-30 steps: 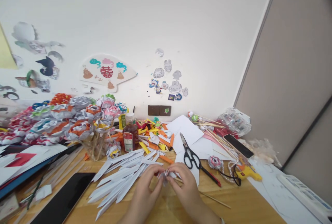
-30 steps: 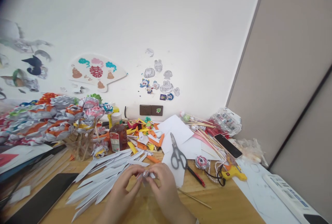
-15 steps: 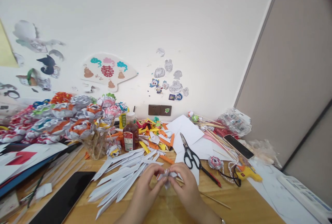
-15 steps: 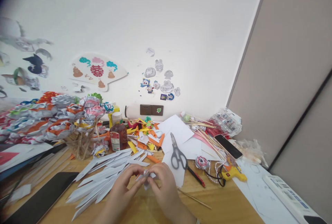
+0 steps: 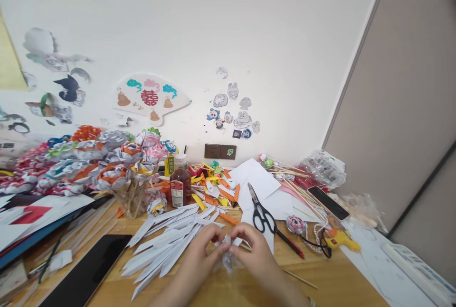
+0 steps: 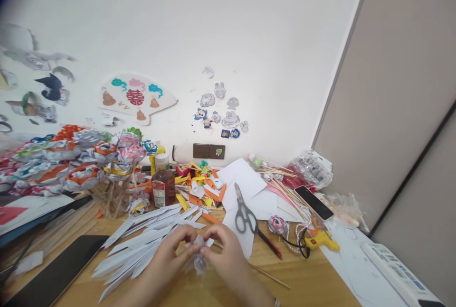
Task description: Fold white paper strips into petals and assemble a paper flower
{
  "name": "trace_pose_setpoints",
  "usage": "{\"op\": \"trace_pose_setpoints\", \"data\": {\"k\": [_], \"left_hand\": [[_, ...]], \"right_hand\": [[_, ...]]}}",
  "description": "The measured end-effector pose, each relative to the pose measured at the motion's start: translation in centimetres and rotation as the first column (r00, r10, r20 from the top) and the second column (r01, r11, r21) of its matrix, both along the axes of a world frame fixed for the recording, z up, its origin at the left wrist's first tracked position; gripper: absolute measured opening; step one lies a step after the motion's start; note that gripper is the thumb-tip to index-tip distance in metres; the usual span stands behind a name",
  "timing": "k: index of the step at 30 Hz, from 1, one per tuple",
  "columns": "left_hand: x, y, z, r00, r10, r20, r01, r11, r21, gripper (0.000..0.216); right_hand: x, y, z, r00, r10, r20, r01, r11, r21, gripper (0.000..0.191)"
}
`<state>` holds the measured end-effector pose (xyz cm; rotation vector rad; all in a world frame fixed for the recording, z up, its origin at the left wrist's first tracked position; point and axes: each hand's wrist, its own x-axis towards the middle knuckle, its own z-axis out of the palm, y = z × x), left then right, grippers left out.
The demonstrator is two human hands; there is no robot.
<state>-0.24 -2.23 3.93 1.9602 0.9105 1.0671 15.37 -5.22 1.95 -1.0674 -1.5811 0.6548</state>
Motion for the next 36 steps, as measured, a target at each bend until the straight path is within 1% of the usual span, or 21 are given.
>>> {"op": "trace_pose_setpoints", "data": {"k": [1,2,4,6,8,9,10,12,13,14,15,16,18,20,21,23,25,27,31,36], "left_hand": [[0.0,0.2,-0.2,1.000,-0.020,-0.002,0.020,0.999,-0.037,0.017],[0.1,0.4,-0.4,0.999,-0.041,-0.002,0.040,0.996,-0.081,0.018],[0.2,0.9,-1.3,0.997,-0.077,0.003,0.077,0.983,-0.170,0.021],[0.2,1.4,-2.3,0.995,-0.097,0.001,0.095,0.969,-0.229,0.021],[0.2,1.8,-3.1,0.991,-0.136,-0.011,0.127,0.951,-0.283,0.020],[0.2,2.0,-3.4,0.988,-0.152,-0.008,0.142,0.941,-0.308,0.020],[0.2,2.0,-3.5,0.986,-0.165,-0.005,0.154,0.931,-0.330,0.019],[0.3,2.0,-3.5,0.985,-0.174,-0.003,0.162,0.921,-0.354,0.019],[0.3,2.0,-3.5,0.984,-0.176,-0.005,0.162,0.919,-0.359,0.019],[0.4,2.0,-3.5,0.984,-0.178,-0.008,0.163,0.919,-0.360,0.019],[0.4,2.0,-3.5,0.984,-0.180,-0.014,0.163,0.919,-0.359,0.019],[0.4,2.0,-3.6,0.983,-0.181,-0.022,0.161,0.919,-0.359,0.019],[0.5,2.1,-3.8,0.982,-0.182,-0.045,0.154,0.920,-0.361,0.019],[0.5,2.3,-4.1,0.979,-0.188,-0.074,0.149,0.921,-0.359,0.019],[0.4,2.4,-4.2,0.977,-0.194,-0.085,0.152,0.921,-0.359,0.019],[0.4,2.5,-4.4,0.973,-0.207,-0.105,0.157,0.919,-0.360,0.020],[0.4,2.6,-4.4,0.970,-0.210,-0.124,0.153,0.920,-0.362,0.022],[0.4,2.7,-4.3,0.967,-0.214,-0.139,0.152,0.921,-0.359,0.022],[0.4,2.7,-4.2,0.962,-0.229,-0.151,0.160,0.915,-0.371,0.023],[0.3,2.6,-4.3,0.961,-0.238,-0.144,0.169,0.910,-0.378,0.026]], "right_hand": [[-0.1,0.1,-0.1,1.000,0.024,-0.004,-0.024,0.998,-0.055,0.016],[-0.1,0.1,-0.1,0.999,0.036,0.027,-0.033,0.995,-0.098,0.015],[0.3,0.4,0.1,0.985,0.007,0.171,0.016,0.991,-0.134,0.013],[1.9,0.9,0.8,0.937,-0.100,0.334,0.141,0.985,-0.102,0.015],[5.2,1.6,1.7,0.883,-0.252,0.395,0.297,0.953,-0.057,0.025],[7.4,1.8,2.1,0.809,-0.379,0.449,0.431,0.902,-0.016,0.032],[10.0,2.1,2.3,0.709,-0.501,0.496,0.564,0.825,0.026,0.038],[15.2,2.2,2.4,0.563,-0.626,0.540,0.718,0.694,0.056,0.044],[17.7,2.1,2.2,0.489,-0.673,0.555,0.783,0.619,0.062,0.047],[19.9,2.0,1.8,0.415,-0.707,0.572,0.841,0.538,0.055,0.049],[21.9,1.8,1.2,0.357,-0.723,0.591,0.880,0.473,0.047,0.051],[23.6,1.6,0.7,0.314,-0.725,0.612,0.902,0.429,0.045,0.052],[26.3,1.5,-0.5,0.265,-0.713,0.649,0.925,0.379,0.038,0.051],[28.4,1.5,-1.2,0.252,-0.692,0.677,0.937,0.350,0.010,0.046],[29.3,1.5,-1.3,0.248,-0.684,0.686,0.939,0.345,0.006,0.044],[31.0,1.6,-1.3,0.225,-0.687,0.691,0.942,0.334,0.026,0.042],[32.5,1.5,-1.1,0.193,-0.706,0.681,0.949,0.312,0.054,0.043],[33.8,1.4,-1.0,0.186,-0.722,0.667,0.951,0.304,0.064,0.044],[35.1,1.4,-1.7,0.223,-0.739,0.636,0.936,0.345,0.073,0.043],[35.3,1.9,-2.6,0.252,-0.764,0.593,0.916,0.386,0.108,0.042]]}}
